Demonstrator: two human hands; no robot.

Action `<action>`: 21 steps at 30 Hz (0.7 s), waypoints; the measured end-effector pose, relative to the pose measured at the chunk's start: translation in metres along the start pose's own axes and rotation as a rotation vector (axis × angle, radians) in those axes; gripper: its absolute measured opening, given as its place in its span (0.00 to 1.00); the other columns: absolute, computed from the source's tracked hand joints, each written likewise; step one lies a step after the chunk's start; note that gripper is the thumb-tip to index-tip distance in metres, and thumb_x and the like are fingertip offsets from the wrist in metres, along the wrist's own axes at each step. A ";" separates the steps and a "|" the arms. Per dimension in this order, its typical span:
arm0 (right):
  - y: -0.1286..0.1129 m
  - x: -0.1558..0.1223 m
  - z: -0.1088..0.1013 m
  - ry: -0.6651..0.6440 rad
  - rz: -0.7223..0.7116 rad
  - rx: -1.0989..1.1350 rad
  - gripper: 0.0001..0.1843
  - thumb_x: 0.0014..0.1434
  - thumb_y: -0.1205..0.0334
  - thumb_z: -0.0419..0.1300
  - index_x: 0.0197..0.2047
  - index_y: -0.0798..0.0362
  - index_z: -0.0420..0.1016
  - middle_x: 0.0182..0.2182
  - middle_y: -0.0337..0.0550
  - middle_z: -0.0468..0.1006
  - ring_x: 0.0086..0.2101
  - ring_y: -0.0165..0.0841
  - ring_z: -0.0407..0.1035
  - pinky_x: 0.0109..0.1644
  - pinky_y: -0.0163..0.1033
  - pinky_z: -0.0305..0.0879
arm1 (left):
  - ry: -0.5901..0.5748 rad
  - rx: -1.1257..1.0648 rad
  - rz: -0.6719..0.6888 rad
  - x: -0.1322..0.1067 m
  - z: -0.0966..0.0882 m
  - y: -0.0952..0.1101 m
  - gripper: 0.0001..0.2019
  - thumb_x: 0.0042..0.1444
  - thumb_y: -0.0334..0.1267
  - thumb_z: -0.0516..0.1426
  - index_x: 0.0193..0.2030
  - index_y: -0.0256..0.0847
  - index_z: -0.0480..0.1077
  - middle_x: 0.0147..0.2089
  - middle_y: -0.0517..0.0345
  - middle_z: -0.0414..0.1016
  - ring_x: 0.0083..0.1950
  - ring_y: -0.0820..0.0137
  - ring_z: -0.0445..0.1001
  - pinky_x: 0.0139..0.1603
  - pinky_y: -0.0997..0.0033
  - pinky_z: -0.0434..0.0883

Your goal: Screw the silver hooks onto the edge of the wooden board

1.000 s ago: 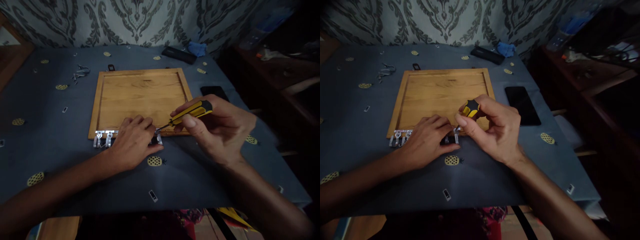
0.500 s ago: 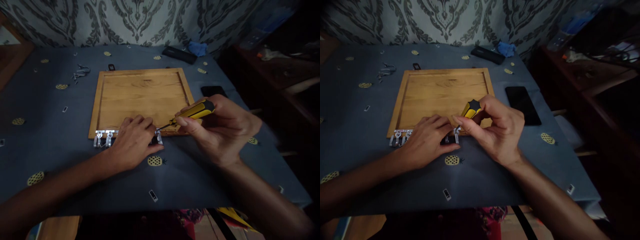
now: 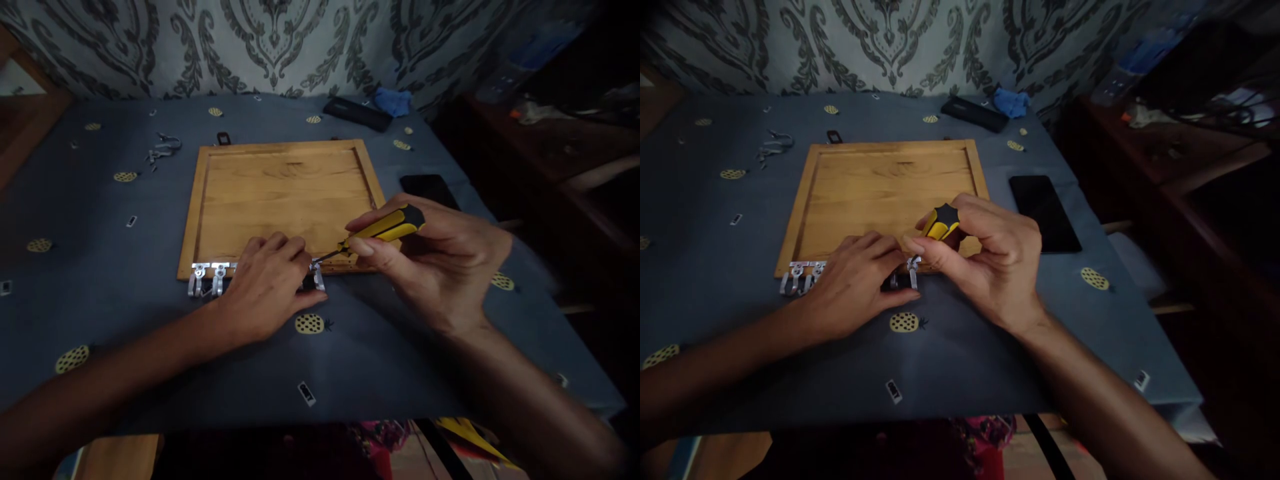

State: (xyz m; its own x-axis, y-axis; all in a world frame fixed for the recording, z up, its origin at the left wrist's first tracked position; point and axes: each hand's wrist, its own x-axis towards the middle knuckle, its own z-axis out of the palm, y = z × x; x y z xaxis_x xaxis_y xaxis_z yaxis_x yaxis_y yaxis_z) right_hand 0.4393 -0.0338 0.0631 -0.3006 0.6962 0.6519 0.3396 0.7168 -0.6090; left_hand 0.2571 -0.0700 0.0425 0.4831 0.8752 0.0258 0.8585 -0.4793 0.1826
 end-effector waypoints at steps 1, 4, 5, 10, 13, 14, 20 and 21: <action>0.000 0.000 0.000 0.000 -0.012 -0.006 0.10 0.56 0.60 0.70 0.27 0.45 0.75 0.27 0.36 0.80 0.25 0.33 0.72 0.28 0.42 0.66 | 0.003 -0.002 0.002 0.000 0.000 0.000 0.20 0.60 0.52 0.61 0.49 0.38 0.75 0.49 0.50 0.76 0.52 0.55 0.71 0.47 0.55 0.68; 0.000 -0.001 0.000 -0.002 -0.026 -0.022 0.11 0.55 0.61 0.71 0.26 0.45 0.74 0.26 0.36 0.79 0.26 0.34 0.72 0.27 0.42 0.64 | 0.012 -0.004 0.007 0.000 0.000 0.000 0.20 0.60 0.52 0.61 0.49 0.38 0.75 0.48 0.50 0.76 0.51 0.55 0.71 0.47 0.56 0.68; 0.000 -0.002 0.000 0.003 -0.021 -0.026 0.11 0.55 0.61 0.71 0.25 0.45 0.74 0.26 0.36 0.79 0.26 0.35 0.72 0.27 0.42 0.64 | 0.012 -0.002 0.007 -0.001 0.000 0.000 0.20 0.60 0.52 0.61 0.48 0.38 0.75 0.48 0.50 0.76 0.51 0.55 0.71 0.47 0.56 0.68; 0.001 -0.004 0.002 0.034 -0.035 -0.031 0.13 0.54 0.60 0.72 0.24 0.46 0.72 0.22 0.35 0.74 0.26 0.36 0.73 0.26 0.43 0.63 | 0.018 0.005 0.009 -0.001 0.001 0.000 0.20 0.60 0.53 0.61 0.48 0.37 0.75 0.47 0.51 0.76 0.51 0.55 0.71 0.47 0.57 0.67; 0.000 -0.005 0.003 0.039 -0.028 -0.078 0.14 0.54 0.58 0.72 0.24 0.46 0.72 0.21 0.36 0.74 0.26 0.36 0.73 0.26 0.43 0.64 | 0.022 0.009 0.006 -0.001 0.001 0.000 0.20 0.59 0.53 0.62 0.48 0.38 0.75 0.46 0.51 0.76 0.50 0.56 0.71 0.46 0.57 0.67; -0.001 -0.005 0.003 0.045 -0.032 -0.093 0.14 0.54 0.58 0.72 0.23 0.46 0.72 0.21 0.36 0.74 0.26 0.36 0.73 0.26 0.44 0.64 | 0.025 0.009 0.007 -0.001 0.001 0.000 0.20 0.59 0.53 0.62 0.48 0.38 0.75 0.46 0.51 0.76 0.50 0.56 0.71 0.46 0.57 0.67; -0.002 -0.005 0.003 0.059 -0.053 -0.141 0.16 0.54 0.56 0.71 0.23 0.46 0.70 0.19 0.36 0.73 0.25 0.37 0.73 0.24 0.44 0.62 | 0.035 0.007 0.013 -0.001 0.002 -0.001 0.20 0.59 0.53 0.62 0.48 0.37 0.75 0.46 0.51 0.76 0.50 0.55 0.71 0.46 0.56 0.67; -0.002 -0.005 0.003 0.058 -0.052 -0.145 0.16 0.54 0.57 0.71 0.23 0.46 0.70 0.19 0.36 0.73 0.25 0.37 0.73 0.24 0.43 0.61 | 0.036 0.006 0.014 -0.001 0.002 -0.001 0.20 0.59 0.53 0.62 0.48 0.37 0.75 0.46 0.51 0.76 0.50 0.55 0.71 0.46 0.56 0.68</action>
State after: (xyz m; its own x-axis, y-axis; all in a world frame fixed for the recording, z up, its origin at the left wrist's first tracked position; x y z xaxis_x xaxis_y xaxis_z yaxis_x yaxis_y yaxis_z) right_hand 0.4376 -0.0384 0.0600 -0.2701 0.6520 0.7085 0.4510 0.7358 -0.5052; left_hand 0.2565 -0.0704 0.0406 0.4889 0.8700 0.0641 0.8526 -0.4921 0.1758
